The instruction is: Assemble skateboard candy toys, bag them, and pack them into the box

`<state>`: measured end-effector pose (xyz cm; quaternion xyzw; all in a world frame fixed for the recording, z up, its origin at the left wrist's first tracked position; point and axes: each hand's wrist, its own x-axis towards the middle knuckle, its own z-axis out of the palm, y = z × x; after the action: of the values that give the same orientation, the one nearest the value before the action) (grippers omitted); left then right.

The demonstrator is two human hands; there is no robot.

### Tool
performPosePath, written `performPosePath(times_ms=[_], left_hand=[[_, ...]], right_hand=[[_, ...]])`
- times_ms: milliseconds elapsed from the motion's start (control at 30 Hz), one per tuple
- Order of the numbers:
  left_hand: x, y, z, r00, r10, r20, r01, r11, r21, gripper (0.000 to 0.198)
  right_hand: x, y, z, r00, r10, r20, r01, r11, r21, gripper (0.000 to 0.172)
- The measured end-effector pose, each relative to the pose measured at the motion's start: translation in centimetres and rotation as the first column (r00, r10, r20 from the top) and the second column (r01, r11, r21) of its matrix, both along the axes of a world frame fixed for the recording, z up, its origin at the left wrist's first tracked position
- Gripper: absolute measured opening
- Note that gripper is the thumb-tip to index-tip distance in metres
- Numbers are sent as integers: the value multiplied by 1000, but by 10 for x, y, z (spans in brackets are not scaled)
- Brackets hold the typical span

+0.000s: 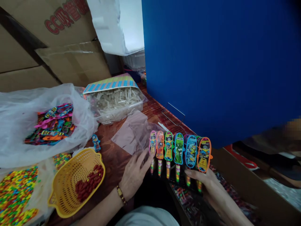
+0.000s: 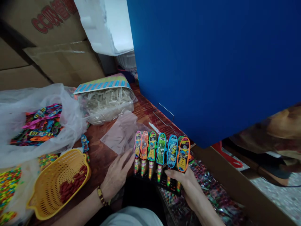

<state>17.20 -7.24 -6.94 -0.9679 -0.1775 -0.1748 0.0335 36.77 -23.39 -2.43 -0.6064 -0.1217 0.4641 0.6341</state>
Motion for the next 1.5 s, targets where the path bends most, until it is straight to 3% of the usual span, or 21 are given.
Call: performPosePath(times_ms=[67,133,233,433,600,833,1033,1200,1367,1500], left_hand=[[-1,-4,-7,977,183,113,-179,983,-42,62],[-1,-6,-10,905,387,176,-370,921,-122,59],[-2,-5,-10,827,539,162,-498,835,-236,58],[-4,4,-15,833,544,102,-438,761,-479,36],[-1,7,-22,822,550,147,-349,691,-634,37],[0,8,-27,830,547,113,-324,636,-700,43],[2,15,-22,822,562,95,-359,639,-680,45],[5,10,-20,794,590,147,-290,580,-761,44],[5,7,-25,731,625,274,-207,585,-784,23],[5,6,-26,759,596,262,-238,629,-740,3]], right_hand=[[2,1,-2,1000,16,-25,-16,1000,-17,47],[4,1,-4,999,36,-41,-37,999,-23,48],[7,2,-6,996,57,-74,-58,998,-8,48],[6,11,-13,995,32,-94,-33,999,-14,42],[2,19,-21,979,35,-200,-37,999,-6,37],[-1,37,-25,959,-25,-283,20,1000,-20,34],[1,43,-25,947,26,-321,-35,999,-23,32],[-4,50,-28,961,-20,-276,19,1000,-7,37],[-15,56,-33,962,-54,-266,57,998,3,35],[-23,60,-36,961,-117,-250,130,991,36,40]])
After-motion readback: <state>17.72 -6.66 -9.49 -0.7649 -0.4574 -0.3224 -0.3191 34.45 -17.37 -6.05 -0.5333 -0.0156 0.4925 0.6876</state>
